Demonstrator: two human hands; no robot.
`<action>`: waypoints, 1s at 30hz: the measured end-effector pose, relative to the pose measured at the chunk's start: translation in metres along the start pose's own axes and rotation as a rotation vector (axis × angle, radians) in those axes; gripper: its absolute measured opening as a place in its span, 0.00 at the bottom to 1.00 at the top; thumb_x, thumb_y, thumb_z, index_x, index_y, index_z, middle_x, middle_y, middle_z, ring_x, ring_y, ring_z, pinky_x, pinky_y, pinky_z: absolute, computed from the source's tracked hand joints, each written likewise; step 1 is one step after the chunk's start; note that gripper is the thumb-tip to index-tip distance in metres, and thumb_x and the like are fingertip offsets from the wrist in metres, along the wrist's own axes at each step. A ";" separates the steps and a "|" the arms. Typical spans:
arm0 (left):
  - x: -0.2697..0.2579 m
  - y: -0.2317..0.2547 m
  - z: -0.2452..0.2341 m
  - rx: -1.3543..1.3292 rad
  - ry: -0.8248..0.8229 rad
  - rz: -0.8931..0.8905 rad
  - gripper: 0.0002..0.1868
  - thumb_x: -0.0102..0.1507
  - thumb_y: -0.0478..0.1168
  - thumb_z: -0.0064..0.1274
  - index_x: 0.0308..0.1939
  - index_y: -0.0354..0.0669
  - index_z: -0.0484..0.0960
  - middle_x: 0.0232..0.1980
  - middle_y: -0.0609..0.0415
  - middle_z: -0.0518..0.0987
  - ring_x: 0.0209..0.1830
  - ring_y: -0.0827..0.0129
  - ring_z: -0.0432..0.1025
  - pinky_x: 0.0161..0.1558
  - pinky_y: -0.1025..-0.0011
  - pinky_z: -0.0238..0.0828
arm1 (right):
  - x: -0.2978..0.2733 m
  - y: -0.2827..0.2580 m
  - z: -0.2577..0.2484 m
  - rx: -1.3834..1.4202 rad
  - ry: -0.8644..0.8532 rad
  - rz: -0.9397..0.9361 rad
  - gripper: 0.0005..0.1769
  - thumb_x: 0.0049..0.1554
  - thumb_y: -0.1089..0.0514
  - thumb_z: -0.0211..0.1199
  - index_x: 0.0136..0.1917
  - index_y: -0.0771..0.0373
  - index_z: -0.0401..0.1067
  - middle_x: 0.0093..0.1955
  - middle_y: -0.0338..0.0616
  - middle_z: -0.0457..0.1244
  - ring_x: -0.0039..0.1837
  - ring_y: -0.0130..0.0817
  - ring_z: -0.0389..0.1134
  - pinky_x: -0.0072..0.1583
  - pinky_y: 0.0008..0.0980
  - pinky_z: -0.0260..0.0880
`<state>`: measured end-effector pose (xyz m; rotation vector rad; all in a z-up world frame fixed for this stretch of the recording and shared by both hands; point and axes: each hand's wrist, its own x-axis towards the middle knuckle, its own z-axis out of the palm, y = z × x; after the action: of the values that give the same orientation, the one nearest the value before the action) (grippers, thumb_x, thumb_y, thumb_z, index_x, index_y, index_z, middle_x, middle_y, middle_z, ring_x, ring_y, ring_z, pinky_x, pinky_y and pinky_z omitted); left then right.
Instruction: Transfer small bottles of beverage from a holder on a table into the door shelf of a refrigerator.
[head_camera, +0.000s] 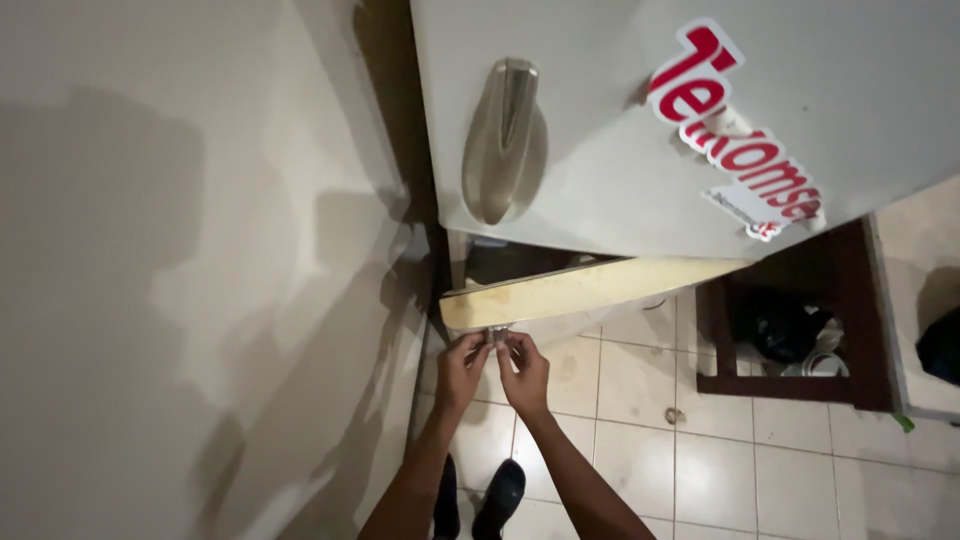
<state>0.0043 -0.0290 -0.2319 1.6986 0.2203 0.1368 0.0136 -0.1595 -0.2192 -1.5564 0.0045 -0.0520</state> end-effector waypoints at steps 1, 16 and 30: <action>-0.009 0.007 0.000 0.001 -0.001 -0.003 0.13 0.65 0.33 0.58 0.53 0.32 0.82 0.48 0.48 0.86 0.47 0.71 0.81 0.45 0.74 0.80 | -0.008 -0.004 -0.002 0.000 0.001 0.004 0.12 0.62 0.63 0.62 0.57 0.71 0.70 0.54 0.48 0.71 0.58 0.28 0.71 0.62 0.30 0.75; -0.095 0.054 -0.025 0.242 -0.157 -0.101 0.14 0.70 0.43 0.57 0.49 0.34 0.88 0.32 0.40 0.83 0.27 0.64 0.73 0.34 0.67 0.70 | -0.079 -0.032 -0.018 -0.054 0.235 0.164 0.14 0.63 0.56 0.66 0.51 0.72 0.70 0.47 0.52 0.70 0.52 0.29 0.70 0.55 0.33 0.74; -0.155 0.085 -0.029 0.260 -0.134 0.288 0.39 0.59 0.34 0.67 0.72 0.37 0.67 0.66 0.38 0.74 0.63 0.50 0.72 0.58 0.60 0.73 | -0.148 -0.051 -0.050 -0.163 0.428 0.168 0.23 0.62 0.53 0.65 0.63 0.73 0.72 0.57 0.55 0.72 0.59 0.36 0.74 0.60 0.32 0.74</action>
<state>-0.1474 -0.0463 -0.1377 1.9848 -0.1133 0.2141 -0.1377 -0.2045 -0.1731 -1.6756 0.4864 -0.2565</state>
